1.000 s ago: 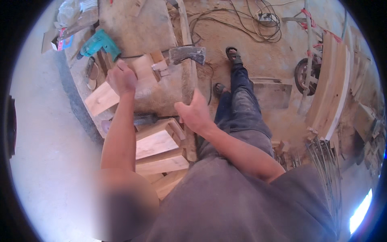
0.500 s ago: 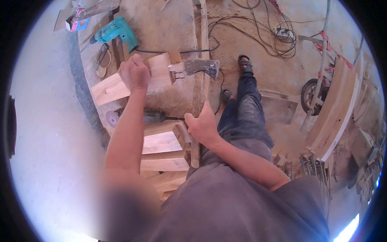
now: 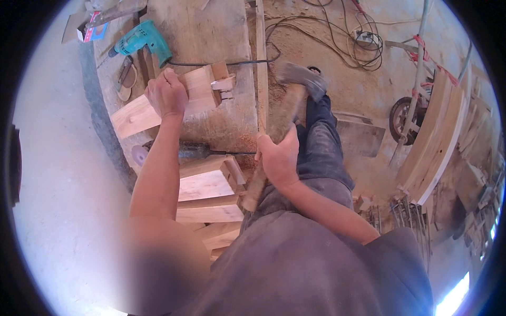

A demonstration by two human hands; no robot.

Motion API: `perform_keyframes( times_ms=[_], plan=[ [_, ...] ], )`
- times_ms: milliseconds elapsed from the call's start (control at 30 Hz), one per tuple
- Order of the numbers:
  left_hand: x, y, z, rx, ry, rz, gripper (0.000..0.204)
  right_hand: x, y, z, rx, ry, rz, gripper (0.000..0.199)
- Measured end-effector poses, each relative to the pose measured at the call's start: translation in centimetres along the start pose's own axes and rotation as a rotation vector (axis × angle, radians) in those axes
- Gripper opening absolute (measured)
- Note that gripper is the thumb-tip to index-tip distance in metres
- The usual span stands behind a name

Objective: The person assembles wooden parts by inserting dowels, hammering them into place, drilling holes, and sanding edges. They handle multiple wooden pieces, a drill, a hammer, and a sander to complete the assembly.

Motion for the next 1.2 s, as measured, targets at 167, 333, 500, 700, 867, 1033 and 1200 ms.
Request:
perform_keyframes(
  times_ms=[167,333,500,700,867,1033,1200],
  plan=[
    [0.5,0.5,0.4,0.046,-0.019,0.054,0.046,-2.5,0.7,-2.5,0.178,0.236,0.004,0.034],
    [0.3,-0.1,0.4,0.017,0.009,0.033,0.046,-0.7,1.2,-2.4,0.103,-0.028,-0.021,0.032],
    [1.0,0.0,0.2,-0.028,0.001,-0.007,0.044,-1.3,-0.3,-3.1,0.227,0.197,0.013,0.039],
    [0.7,-0.3,0.6,-0.008,-0.004,-0.021,0.041,-0.3,-1.7,0.0,0.177,0.206,-0.021,0.032],
    [0.0,-0.4,1.3,-0.019,0.129,-0.083,0.029,0.9,-3.4,5.2,0.072,0.151,-0.190,0.018],
    [0.5,1.2,2.2,0.016,0.277,-0.141,0.028,1.2,-6.3,12.1,0.007,0.119,-0.212,0.017],
    [-5.2,3.2,4.2,0.431,0.181,-0.472,0.071,4.3,-9.5,18.4,-0.086,0.130,-0.228,0.013]
  ],
)
Point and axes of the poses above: each hand's wrist, its own y-axis away from the middle knuckle, its own z-axis out of the back of the hand, x = y × z, the point moved 6 cm from there along -y, towards the middle knuckle, and after that the axes turned 12 degrees about y, right-handed, at the moved point
